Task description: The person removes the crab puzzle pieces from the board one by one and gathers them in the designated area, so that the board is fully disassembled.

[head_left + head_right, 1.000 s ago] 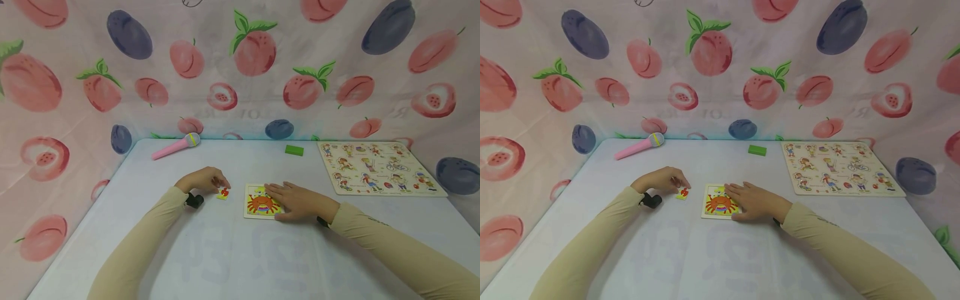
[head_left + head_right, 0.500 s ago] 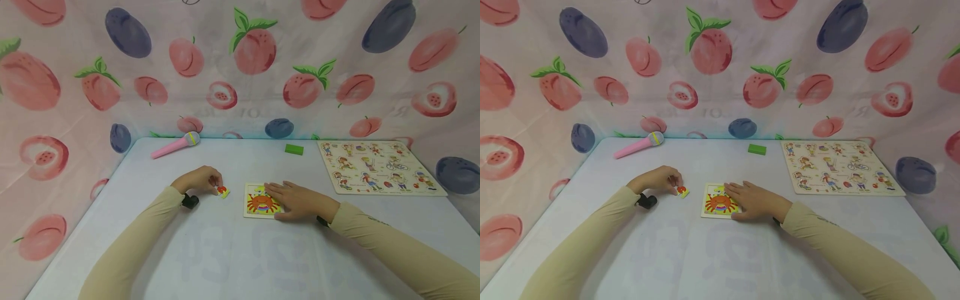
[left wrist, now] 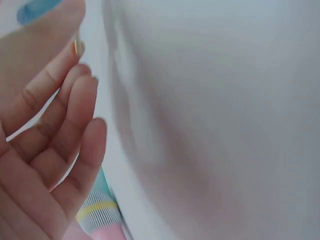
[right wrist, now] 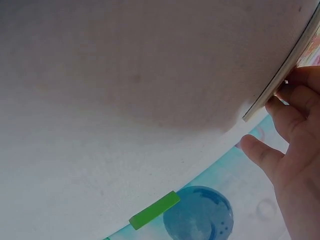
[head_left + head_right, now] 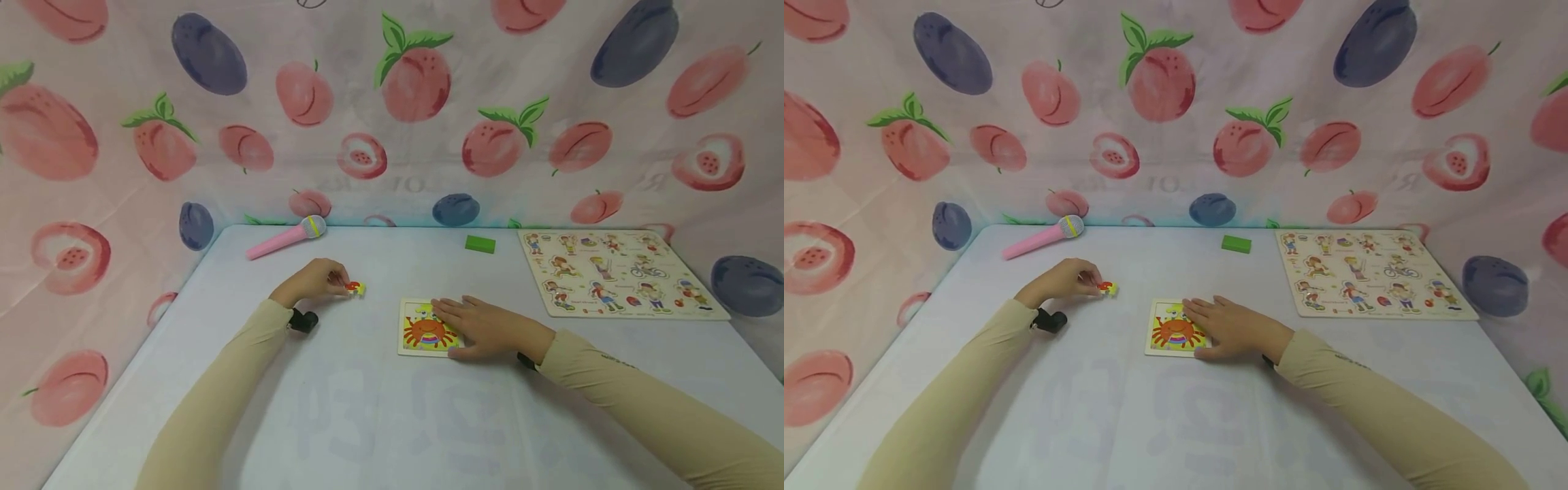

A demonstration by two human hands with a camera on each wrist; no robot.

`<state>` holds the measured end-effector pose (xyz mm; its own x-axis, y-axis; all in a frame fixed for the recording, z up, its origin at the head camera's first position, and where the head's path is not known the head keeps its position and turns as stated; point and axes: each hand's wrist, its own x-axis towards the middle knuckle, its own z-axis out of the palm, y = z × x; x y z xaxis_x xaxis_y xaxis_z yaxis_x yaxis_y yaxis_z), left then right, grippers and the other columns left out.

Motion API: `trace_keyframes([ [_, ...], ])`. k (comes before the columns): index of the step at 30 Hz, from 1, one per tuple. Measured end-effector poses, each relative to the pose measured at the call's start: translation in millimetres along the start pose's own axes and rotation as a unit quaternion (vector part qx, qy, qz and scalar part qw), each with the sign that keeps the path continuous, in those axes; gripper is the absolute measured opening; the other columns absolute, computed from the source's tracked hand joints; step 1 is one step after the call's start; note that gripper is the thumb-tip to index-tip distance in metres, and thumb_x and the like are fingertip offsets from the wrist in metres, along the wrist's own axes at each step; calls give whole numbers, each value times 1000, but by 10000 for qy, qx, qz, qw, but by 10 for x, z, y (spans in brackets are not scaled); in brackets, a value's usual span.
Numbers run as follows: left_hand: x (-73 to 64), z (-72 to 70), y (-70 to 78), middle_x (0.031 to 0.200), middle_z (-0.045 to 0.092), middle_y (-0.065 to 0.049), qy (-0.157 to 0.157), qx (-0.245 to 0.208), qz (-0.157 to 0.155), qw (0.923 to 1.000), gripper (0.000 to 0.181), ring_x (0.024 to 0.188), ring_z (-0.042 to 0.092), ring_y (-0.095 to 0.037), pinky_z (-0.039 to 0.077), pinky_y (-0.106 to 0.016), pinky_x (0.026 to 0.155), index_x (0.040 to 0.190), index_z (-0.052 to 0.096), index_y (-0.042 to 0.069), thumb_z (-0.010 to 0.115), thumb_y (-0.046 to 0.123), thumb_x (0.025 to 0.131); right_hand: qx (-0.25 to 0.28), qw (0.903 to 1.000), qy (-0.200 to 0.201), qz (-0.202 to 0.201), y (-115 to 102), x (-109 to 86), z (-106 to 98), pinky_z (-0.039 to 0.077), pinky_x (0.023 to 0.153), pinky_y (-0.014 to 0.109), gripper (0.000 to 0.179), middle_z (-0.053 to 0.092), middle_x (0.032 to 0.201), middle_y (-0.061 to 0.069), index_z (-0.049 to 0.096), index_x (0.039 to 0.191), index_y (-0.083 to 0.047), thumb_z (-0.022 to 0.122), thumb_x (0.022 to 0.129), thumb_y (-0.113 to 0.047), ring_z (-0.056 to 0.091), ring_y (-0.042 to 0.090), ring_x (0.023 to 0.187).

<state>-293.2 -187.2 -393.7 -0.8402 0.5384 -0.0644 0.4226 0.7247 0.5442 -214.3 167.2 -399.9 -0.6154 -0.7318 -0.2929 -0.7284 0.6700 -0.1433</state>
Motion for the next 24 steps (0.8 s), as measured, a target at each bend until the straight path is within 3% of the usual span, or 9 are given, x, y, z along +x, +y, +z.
trace_keyframes([
  [5, 61, -152, -202, 86, 67, -12, 650, -26, -481, 9967, 18, 81, 60, -20, 49, -35, 80, 89, 67, 0, 75, 12, 79, -11, 10000, -4, 8, 7, -3, 6, 16, 117, 48, 82, 13, 159, 2, 17, 151, -12, 48, 90, -57, 16, 21, 146],
  [9, 81, -224, -385, 87, 67, -14, 961, -148, -802, 9920, 19, 85, 60, -25, 48, -39, 85, 90, 67, -2, 75, 11, 79, -36, 10000, -3, 9, 8, -4, 8, 17, 117, 47, 82, 13, 159, 2, 17, 151, -12, 47, 90, -58, 16, 20, 146],
  [16, 10, -278, -616, 92, 67, -15, 946, -402, -1080, 9888, 19, 88, 58, -25, 45, -35, 84, 92, 68, -2, 74, 9, 78, -90, 10000, 1, 3, 18, 16, 41, 17, 117, 46, 83, 12, 159, 1, 17, 151, -13, 47, 89, -59, 16, 19, 146],
  [24, -28, -246, -632, 95, 67, -14, 1013, -592, -1151, 9864, 21, 87, 55, -23, 43, -30, 80, 97, 69, 0, 74, 8, 78, -58, 10000, 18, 31, 27, 7, 42, 16, 117, 46, 83, 12, 159, 1, 17, 151, -13, 47, 89, -59, 16, 20, 146],
])
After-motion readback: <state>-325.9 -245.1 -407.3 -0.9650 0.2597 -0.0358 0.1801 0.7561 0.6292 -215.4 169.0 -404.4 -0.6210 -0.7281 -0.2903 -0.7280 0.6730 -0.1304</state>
